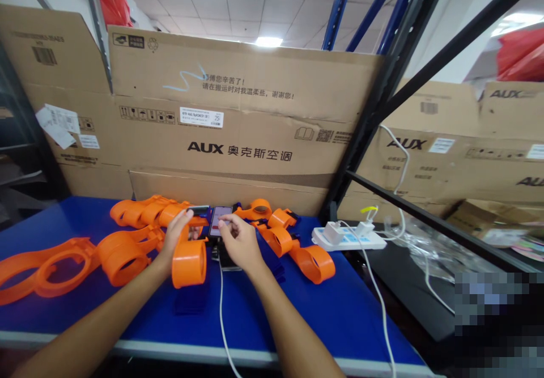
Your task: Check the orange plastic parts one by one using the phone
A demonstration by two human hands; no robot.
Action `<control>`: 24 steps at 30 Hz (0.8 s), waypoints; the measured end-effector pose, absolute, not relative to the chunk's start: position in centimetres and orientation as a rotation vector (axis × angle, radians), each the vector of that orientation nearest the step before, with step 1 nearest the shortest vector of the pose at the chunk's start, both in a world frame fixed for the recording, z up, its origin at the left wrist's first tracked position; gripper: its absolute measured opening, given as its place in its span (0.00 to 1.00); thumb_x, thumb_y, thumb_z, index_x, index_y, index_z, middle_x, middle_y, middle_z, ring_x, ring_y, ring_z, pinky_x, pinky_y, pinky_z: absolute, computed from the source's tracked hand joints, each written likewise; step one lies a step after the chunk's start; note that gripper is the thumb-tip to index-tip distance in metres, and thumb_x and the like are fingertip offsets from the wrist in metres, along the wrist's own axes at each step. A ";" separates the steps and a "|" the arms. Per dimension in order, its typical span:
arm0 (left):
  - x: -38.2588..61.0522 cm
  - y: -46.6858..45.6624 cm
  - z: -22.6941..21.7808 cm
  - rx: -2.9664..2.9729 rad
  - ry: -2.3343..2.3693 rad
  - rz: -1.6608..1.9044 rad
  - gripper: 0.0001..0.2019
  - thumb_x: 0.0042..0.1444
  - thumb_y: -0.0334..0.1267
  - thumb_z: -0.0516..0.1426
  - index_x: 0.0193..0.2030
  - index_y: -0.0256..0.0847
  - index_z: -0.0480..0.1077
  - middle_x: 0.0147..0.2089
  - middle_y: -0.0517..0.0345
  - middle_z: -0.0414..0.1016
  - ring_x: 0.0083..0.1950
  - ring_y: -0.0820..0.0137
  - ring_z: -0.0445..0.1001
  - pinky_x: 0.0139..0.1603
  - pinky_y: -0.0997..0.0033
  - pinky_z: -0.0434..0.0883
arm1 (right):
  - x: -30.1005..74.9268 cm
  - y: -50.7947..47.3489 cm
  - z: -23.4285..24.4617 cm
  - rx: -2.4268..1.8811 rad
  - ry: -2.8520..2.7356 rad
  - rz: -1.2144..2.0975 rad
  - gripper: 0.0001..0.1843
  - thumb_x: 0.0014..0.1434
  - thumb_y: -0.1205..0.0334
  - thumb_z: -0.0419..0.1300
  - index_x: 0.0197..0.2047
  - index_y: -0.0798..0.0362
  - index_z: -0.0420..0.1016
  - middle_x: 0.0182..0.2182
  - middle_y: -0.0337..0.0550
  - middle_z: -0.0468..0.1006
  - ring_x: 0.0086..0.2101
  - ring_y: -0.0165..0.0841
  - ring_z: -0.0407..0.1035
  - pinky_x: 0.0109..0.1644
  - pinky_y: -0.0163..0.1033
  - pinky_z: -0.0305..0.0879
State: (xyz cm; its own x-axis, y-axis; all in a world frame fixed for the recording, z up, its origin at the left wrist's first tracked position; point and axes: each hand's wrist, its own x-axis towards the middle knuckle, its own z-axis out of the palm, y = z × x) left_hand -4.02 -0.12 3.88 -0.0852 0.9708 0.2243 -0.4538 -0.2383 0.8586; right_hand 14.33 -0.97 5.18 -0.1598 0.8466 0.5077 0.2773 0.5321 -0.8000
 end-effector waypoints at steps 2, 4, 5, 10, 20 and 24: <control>-3.6 -0.5 3.7 1.089 0.761 1.536 0.22 0.51 0.57 0.68 0.39 0.42 0.72 0.26 0.61 0.74 0.21 0.73 0.69 0.22 0.73 0.61 | 14.7 -1.4 5.8 -0.881 -1.734 0.687 0.21 0.66 0.50 0.59 0.57 0.53 0.74 0.30 0.40 0.77 0.30 0.34 0.72 0.35 0.36 0.67; -3.3 -0.9 3.7 1.142 0.751 1.492 0.22 0.52 0.57 0.67 0.40 0.41 0.72 0.26 0.61 0.75 0.20 0.73 0.69 0.21 0.74 0.61 | 14.9 -1.8 6.2 -0.837 -1.795 0.681 0.24 0.67 0.51 0.59 0.63 0.51 0.70 0.35 0.43 0.79 0.32 0.34 0.73 0.35 0.36 0.68; -3.2 -1.0 3.6 1.150 0.743 1.483 0.21 0.53 0.57 0.67 0.40 0.41 0.72 0.26 0.60 0.75 0.19 0.73 0.69 0.21 0.74 0.61 | 14.9 -2.0 6.3 -0.835 -1.823 0.666 0.25 0.67 0.51 0.59 0.64 0.50 0.69 0.38 0.44 0.79 0.32 0.33 0.73 0.34 0.36 0.67; -2.9 -1.2 3.7 1.202 0.739 1.471 0.19 0.53 0.54 0.67 0.39 0.41 0.73 0.26 0.61 0.75 0.18 0.74 0.68 0.20 0.74 0.61 | 14.7 -2.2 6.2 -0.942 -1.859 0.486 0.26 0.63 0.55 0.63 0.63 0.49 0.71 0.36 0.43 0.80 0.29 0.32 0.72 0.30 0.35 0.66; -2.4 -1.3 3.2 1.243 0.736 1.401 0.20 0.56 0.56 0.66 0.39 0.40 0.74 0.21 0.62 0.72 0.18 0.71 0.69 0.20 0.73 0.63 | 14.5 -2.2 5.1 -1.027 -1.847 0.235 0.28 0.60 0.59 0.62 0.64 0.50 0.75 0.35 0.45 0.83 0.27 0.35 0.72 0.31 0.38 0.68; -2.4 -1.1 2.8 1.242 0.768 1.399 0.19 0.56 0.56 0.66 0.35 0.41 0.74 0.19 0.61 0.71 0.17 0.70 0.68 0.21 0.71 0.63 | 14.4 -2.2 4.8 -1.024 -1.883 0.205 0.28 0.62 0.57 0.61 0.65 0.51 0.74 0.31 0.44 0.83 0.26 0.35 0.72 0.32 0.37 0.68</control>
